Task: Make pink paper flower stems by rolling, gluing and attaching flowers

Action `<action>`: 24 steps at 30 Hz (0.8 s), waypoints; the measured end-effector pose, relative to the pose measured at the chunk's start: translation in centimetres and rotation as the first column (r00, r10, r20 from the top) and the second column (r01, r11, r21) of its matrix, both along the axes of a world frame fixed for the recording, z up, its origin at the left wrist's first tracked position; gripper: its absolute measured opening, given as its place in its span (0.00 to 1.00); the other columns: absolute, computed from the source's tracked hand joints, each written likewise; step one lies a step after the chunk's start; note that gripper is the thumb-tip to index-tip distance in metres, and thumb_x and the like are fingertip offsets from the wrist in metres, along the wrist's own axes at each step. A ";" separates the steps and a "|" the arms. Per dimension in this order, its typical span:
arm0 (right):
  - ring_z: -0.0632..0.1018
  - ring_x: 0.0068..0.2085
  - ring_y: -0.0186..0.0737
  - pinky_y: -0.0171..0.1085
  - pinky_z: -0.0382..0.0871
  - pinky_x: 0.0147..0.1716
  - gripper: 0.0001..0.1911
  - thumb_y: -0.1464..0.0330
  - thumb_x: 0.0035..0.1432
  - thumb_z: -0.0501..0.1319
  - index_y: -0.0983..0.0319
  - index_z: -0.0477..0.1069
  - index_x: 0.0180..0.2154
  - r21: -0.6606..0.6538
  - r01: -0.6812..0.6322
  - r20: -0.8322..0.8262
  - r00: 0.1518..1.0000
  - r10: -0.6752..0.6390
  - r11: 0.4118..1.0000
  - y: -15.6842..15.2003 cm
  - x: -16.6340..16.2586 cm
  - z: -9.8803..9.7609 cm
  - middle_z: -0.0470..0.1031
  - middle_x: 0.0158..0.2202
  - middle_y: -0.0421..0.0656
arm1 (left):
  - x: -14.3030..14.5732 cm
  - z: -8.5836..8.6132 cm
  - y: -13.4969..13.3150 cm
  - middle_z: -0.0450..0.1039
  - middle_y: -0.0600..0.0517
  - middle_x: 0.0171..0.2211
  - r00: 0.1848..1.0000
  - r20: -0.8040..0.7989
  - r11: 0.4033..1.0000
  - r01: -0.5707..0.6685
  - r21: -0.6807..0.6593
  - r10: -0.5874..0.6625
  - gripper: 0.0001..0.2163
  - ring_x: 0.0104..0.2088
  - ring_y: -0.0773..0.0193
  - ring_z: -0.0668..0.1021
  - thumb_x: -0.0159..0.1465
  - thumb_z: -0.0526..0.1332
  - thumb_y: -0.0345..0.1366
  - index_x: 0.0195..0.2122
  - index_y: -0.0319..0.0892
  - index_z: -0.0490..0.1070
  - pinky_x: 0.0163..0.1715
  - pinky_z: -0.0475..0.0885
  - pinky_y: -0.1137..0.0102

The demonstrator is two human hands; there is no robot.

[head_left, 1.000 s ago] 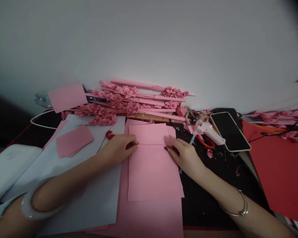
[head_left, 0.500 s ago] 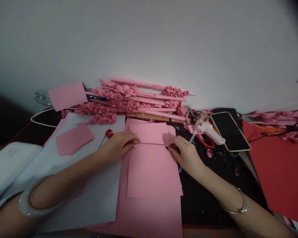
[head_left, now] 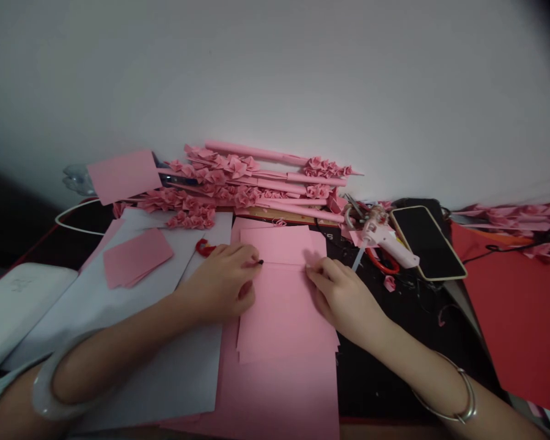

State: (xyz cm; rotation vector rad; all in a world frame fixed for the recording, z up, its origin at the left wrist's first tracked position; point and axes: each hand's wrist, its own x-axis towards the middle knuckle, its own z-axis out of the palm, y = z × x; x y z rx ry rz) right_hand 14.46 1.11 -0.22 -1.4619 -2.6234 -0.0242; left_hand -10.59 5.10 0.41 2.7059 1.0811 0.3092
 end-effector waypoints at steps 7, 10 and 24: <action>0.72 0.46 0.48 0.45 0.69 0.42 0.22 0.71 0.63 0.51 0.67 0.63 0.58 -0.106 -0.055 -0.024 0.998 0.053 0.993 0.0 -1.3 -0.3 0.70 0.46 0.53 | 1.6 -0.7 -0.5 0.65 0.43 0.49 0.999 0.018 0.998 0.052 -0.018 -0.052 0.22 0.50 0.50 0.67 0.56 0.55 0.30 0.53 0.38 0.68 0.46 0.65 0.57; 0.74 0.43 0.46 0.44 0.69 0.39 0.20 0.68 0.64 0.50 0.65 0.66 0.56 -0.107 -0.020 0.007 1.000 0.021 0.994 0.1 -1.1 0.4 0.71 0.46 0.52 | 1.4 -0.7 -0.1 0.67 0.44 0.43 1.000 0.010 0.999 0.030 -0.038 -0.030 0.18 0.44 0.54 0.69 0.58 0.55 0.31 0.50 0.40 0.70 0.41 0.65 0.60; 0.75 0.34 0.42 0.39 0.69 0.35 0.12 0.74 0.63 0.52 0.66 0.75 0.34 -0.029 0.148 -0.018 0.989 -0.148 0.989 0.4 0.9 0.2 0.72 0.32 0.49 | -1.2 -0.6 2.0 0.72 0.49 0.31 0.999 0.050 0.995 -0.008 -0.103 0.013 0.13 0.35 0.62 0.74 0.65 0.53 0.34 0.29 0.41 0.76 0.36 0.66 0.67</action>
